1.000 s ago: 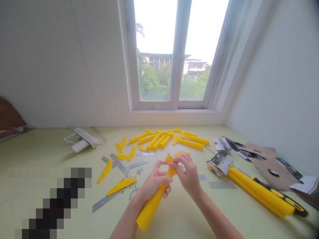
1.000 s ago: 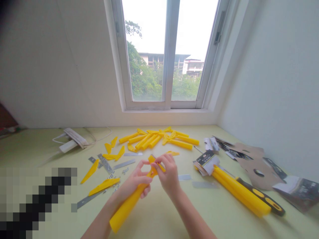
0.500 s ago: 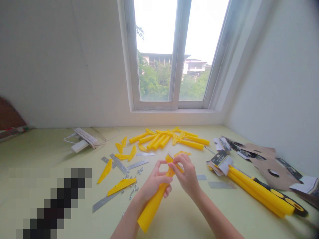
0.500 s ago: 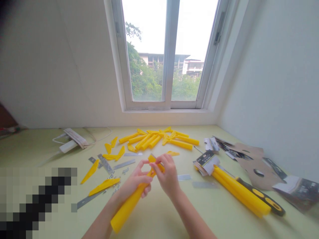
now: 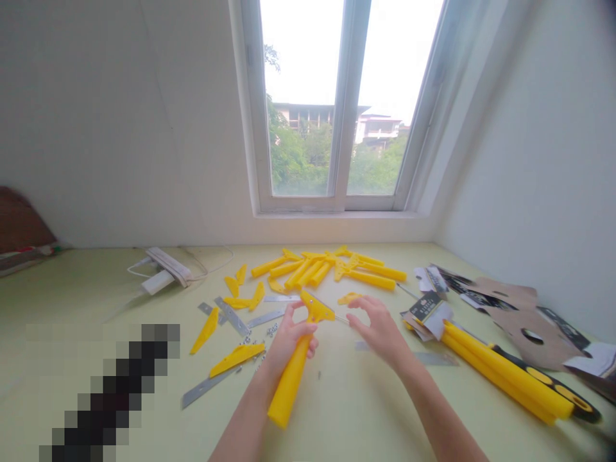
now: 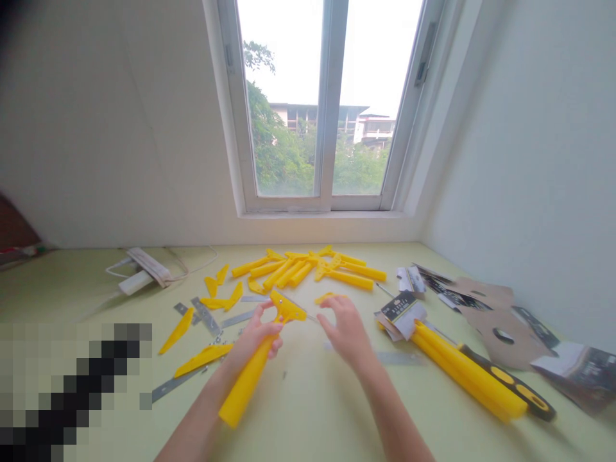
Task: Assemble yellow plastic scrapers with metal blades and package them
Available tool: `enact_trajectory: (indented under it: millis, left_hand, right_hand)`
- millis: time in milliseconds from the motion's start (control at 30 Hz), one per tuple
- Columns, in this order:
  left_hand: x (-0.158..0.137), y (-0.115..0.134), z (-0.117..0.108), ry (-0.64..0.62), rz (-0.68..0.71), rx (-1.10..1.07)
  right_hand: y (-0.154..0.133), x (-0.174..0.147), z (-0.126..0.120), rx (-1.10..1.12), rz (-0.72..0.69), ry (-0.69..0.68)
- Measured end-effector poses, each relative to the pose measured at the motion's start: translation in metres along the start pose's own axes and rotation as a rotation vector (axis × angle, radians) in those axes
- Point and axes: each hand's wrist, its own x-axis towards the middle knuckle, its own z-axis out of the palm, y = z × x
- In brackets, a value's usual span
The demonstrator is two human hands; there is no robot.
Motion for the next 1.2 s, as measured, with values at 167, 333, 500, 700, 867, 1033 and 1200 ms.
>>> enact_trajectory:
  millis: [167, 333, 500, 700, 867, 1033, 1200]
  left_hand:
    - [0.008, -0.001, -0.012, 0.126, 0.028, 0.028]
    - [0.008, -0.002, -0.012, 0.135, 0.041, 0.004]
    - [0.009, -0.003, -0.012, 0.142, 0.059, 0.015]
    - [0.009, -0.003, -0.01, 0.139, 0.061, 0.034]
    - [0.008, -0.003, -0.008, 0.12, 0.052, 0.063]
    - [0.007, -0.003, -0.007, 0.113, 0.052, 0.067]
    - [0.007, -0.003, -0.007, 0.116, 0.051, 0.071]
  right_hand:
    - [0.031, -0.004, -0.001, -0.089, 0.095, -0.202]
    - [0.032, -0.003, -0.002, -0.067, 0.157, -0.176]
    - [0.019, 0.001, -0.013, 0.122, 0.059, -0.028]
    - [-0.004, 0.0, -0.009, 0.171, -0.189, 0.055]
    - [-0.009, -0.003, -0.004, 0.17, -0.23, 0.039]
    - [-0.011, -0.003, -0.008, 0.164, -0.228, 0.041]
    - [-0.013, -0.002, -0.008, 0.159, -0.234, 0.026]
